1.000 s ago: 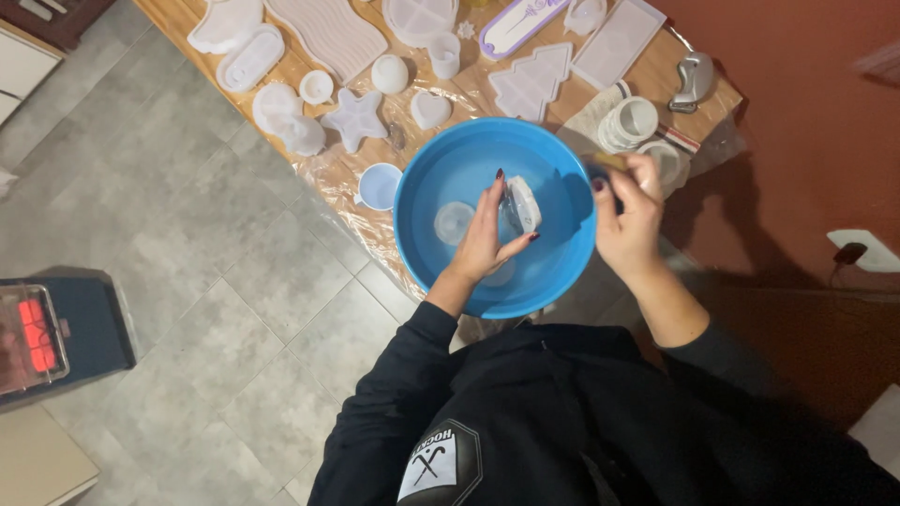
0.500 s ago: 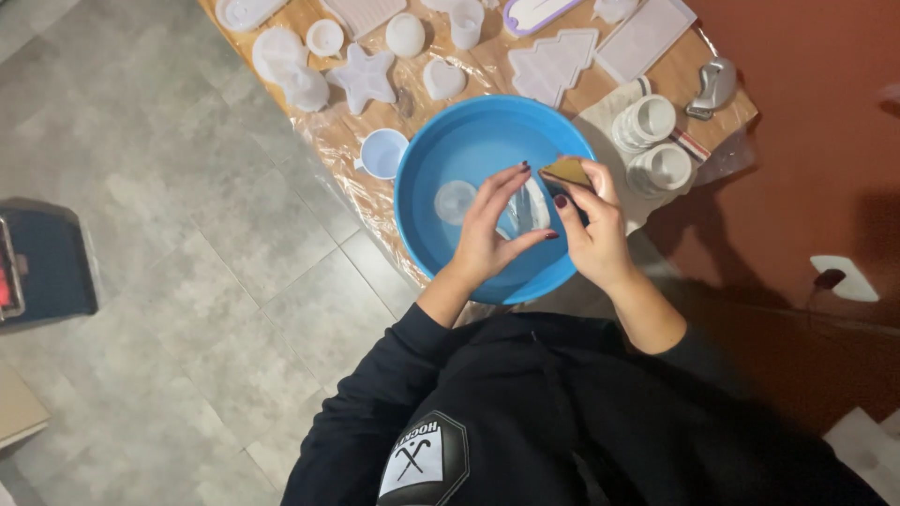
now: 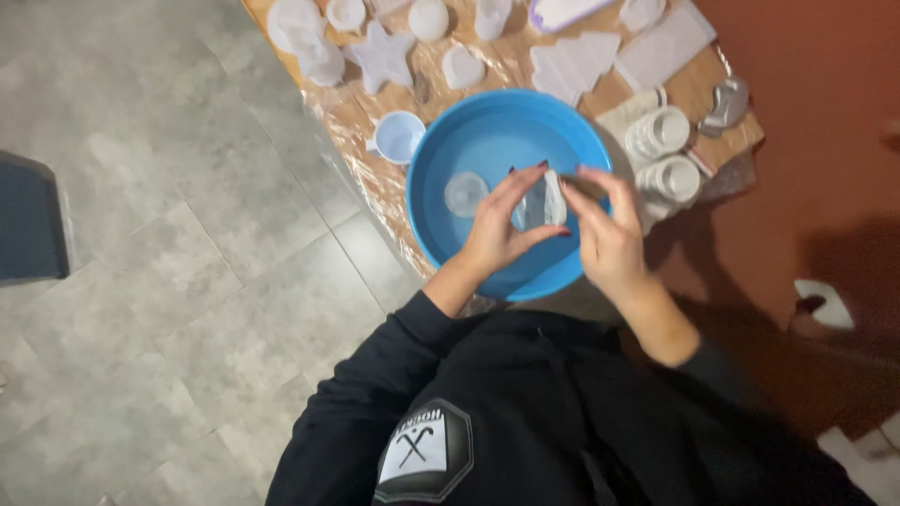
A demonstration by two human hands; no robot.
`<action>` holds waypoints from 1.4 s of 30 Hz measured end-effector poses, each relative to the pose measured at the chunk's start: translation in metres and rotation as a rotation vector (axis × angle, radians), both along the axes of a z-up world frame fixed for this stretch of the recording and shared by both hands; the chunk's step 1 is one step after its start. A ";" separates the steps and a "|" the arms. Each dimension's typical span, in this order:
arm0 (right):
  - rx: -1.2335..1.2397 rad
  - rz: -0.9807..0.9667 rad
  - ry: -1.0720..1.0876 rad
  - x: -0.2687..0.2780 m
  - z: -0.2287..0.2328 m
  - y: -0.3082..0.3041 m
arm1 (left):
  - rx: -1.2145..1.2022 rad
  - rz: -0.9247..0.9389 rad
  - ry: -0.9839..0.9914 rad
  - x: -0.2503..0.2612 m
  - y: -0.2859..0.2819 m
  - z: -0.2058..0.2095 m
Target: Sanding and smoothing cast decorative objects in a bowl of water.
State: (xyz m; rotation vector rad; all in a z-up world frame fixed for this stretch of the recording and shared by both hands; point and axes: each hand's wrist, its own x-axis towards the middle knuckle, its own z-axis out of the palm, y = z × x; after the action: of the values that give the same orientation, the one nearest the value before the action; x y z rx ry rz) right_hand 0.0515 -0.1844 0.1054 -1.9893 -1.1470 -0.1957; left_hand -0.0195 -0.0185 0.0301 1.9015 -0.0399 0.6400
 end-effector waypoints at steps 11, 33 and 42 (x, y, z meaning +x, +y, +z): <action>-0.020 -0.046 -0.142 0.000 -0.011 -0.003 | -0.001 -0.035 0.010 0.004 0.004 -0.004; -0.112 -0.142 -0.205 0.006 -0.013 0.000 | 0.125 -0.066 0.127 0.005 0.016 0.010; -0.123 -0.149 -0.243 0.009 -0.023 0.001 | 0.218 -0.049 0.099 0.007 0.023 0.005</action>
State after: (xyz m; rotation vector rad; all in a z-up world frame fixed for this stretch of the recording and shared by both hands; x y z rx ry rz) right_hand 0.0605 -0.1829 0.0820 -2.2074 -1.1848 -0.4642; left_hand -0.0124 0.0045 0.0349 2.1337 -0.0966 0.5244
